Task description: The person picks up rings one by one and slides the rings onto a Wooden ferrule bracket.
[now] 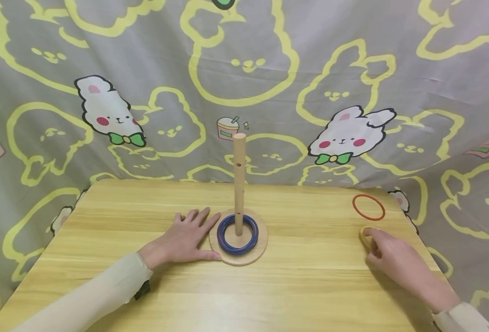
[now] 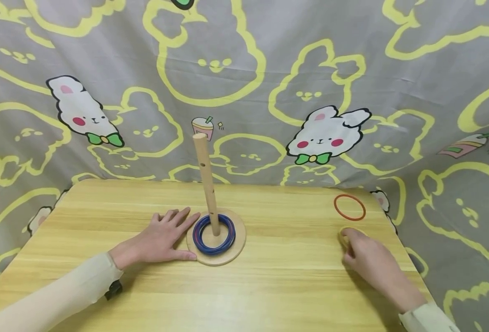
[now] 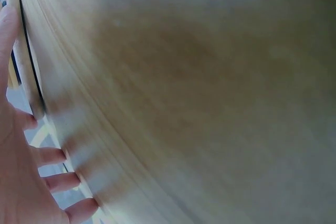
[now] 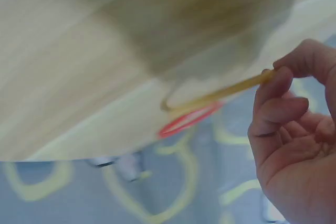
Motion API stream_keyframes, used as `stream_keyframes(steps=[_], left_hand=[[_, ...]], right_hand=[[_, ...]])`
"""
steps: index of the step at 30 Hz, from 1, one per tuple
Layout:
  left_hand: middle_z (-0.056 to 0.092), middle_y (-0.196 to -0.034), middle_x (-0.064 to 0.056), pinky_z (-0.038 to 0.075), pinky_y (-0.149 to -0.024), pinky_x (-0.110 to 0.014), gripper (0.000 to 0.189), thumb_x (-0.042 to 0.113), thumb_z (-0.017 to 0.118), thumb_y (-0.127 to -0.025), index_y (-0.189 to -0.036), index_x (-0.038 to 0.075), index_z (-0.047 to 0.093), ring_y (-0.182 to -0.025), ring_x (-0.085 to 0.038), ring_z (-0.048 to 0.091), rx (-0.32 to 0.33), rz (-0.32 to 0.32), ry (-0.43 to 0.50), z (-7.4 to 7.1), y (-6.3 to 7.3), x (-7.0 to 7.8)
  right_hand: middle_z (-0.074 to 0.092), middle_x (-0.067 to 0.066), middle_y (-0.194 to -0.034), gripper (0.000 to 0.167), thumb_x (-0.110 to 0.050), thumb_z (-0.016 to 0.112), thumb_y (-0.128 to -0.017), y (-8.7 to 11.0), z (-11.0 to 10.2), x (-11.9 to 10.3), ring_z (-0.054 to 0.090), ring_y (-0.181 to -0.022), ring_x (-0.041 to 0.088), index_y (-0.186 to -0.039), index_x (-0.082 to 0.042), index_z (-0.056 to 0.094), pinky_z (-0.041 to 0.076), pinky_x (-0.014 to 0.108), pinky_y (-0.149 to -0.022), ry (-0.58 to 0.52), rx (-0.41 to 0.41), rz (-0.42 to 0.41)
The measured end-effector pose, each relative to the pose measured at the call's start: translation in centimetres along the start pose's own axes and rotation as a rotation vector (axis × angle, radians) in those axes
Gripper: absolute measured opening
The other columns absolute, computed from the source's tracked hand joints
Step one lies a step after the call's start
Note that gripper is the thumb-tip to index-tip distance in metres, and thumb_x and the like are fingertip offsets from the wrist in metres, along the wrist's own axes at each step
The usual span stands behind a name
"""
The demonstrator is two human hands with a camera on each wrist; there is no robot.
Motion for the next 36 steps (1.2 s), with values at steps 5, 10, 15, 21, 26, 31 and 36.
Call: stream_keyframes(steps=[5,10,15,21,26,31,36], left_hand=[[0.033,-0.171,-0.029,0.037,-0.1,-0.077,0.116,0.092,0.054,-0.091,-0.174,0.013,0.032,-0.148,-0.051,0.04,-0.002,0.003,-0.008,0.0,0.0,0.0],[0.034,-0.17,-0.03,0.037,-0.1,-0.077,0.116,0.09,0.055,-0.092,-0.173,0.011,0.033,-0.147,-0.052,0.041,-0.004,0.011,0.0,-0.2,0.1,0.1],[0.035,-0.168,-0.031,0.039,-0.098,-0.077,0.116,0.089,0.056,-0.092,-0.173,0.009,0.033,-0.145,-0.051,0.043,0.001,0.015,0.004,-0.4,0.1,0.2],[0.036,-0.168,-0.031,0.04,-0.096,-0.077,0.116,0.089,0.057,-0.092,-0.172,0.008,0.034,-0.143,-0.05,0.044,0.011,0.02,0.002,-0.5,0.0,0.3],[0.037,-0.167,-0.031,0.04,-0.095,-0.076,0.115,0.089,0.056,-0.092,-0.172,0.008,0.035,-0.142,-0.05,0.045,0.015,0.025,-0.002,-0.4,0.1,0.3],[0.038,-0.167,-0.031,0.041,-0.095,-0.076,0.115,0.089,0.056,-0.092,-0.171,0.008,0.035,-0.143,-0.051,0.045,0.023,0.034,-0.014,-0.3,0.1,0.2],[0.038,-0.167,-0.031,0.04,-0.096,-0.078,0.115,0.089,0.056,-0.092,-0.171,0.008,0.036,-0.143,-0.052,0.045,0.026,0.038,-0.014,-0.2,0.1,0.0]], right_hand=[[0.057,-0.012,-0.085,0.045,0.001,0.076,-0.069,-1.3,-1.0,-4.7,0.047,-0.07,-0.003,-0.113,-0.004,0.073,0.043,0.023,-0.055,-0.038,0.087,-0.175],[0.056,-0.015,-0.089,0.031,-0.006,0.064,-0.086,-2.8,-3.0,-8.3,0.048,-0.072,-0.004,-0.115,-0.009,0.074,0.039,0.015,-0.056,-0.094,0.147,-0.262],[0.055,-0.018,-0.093,0.029,-0.015,0.053,-0.102,-4.3,-5.0,-11.4,0.049,-0.077,-0.003,-0.121,-0.015,0.075,0.041,0.013,-0.063,-0.185,0.157,-0.305],[0.059,-0.019,-0.096,0.042,0.004,0.069,-0.093,-6.8,-6.9,-14.7,0.053,-0.076,-0.003,-0.128,-0.019,0.074,0.044,0.012,-0.065,-0.38,0.123,-0.305],[0.062,-0.016,-0.089,0.044,0.01,0.072,-0.096,-9.4,-8.3,-17.2,0.06,-0.069,0.002,-0.132,-0.016,0.074,0.05,0.018,-0.061,-0.586,0.114,-0.225],[0.064,-0.006,-0.084,0.039,0.01,0.067,-0.103,-12.2,-9.9,-18.8,0.058,-0.054,0.011,-0.136,-0.01,0.072,0.048,0.025,-0.048,-0.843,0.147,-0.149],[0.065,0.011,-0.091,0.035,0.006,0.066,-0.105,-15.0,-11.2,-19.9,0.064,-0.059,0.023,-0.137,-0.007,0.07,0.054,0.031,-0.052,-1.005,0.189,-0.066]])
Point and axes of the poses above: each hand's wrist, its own y-axis away from the middle knuckle, its own z-axis out of the palm, x = y × z, the point moved 3 cm from there along -y, towards the middle knuckle
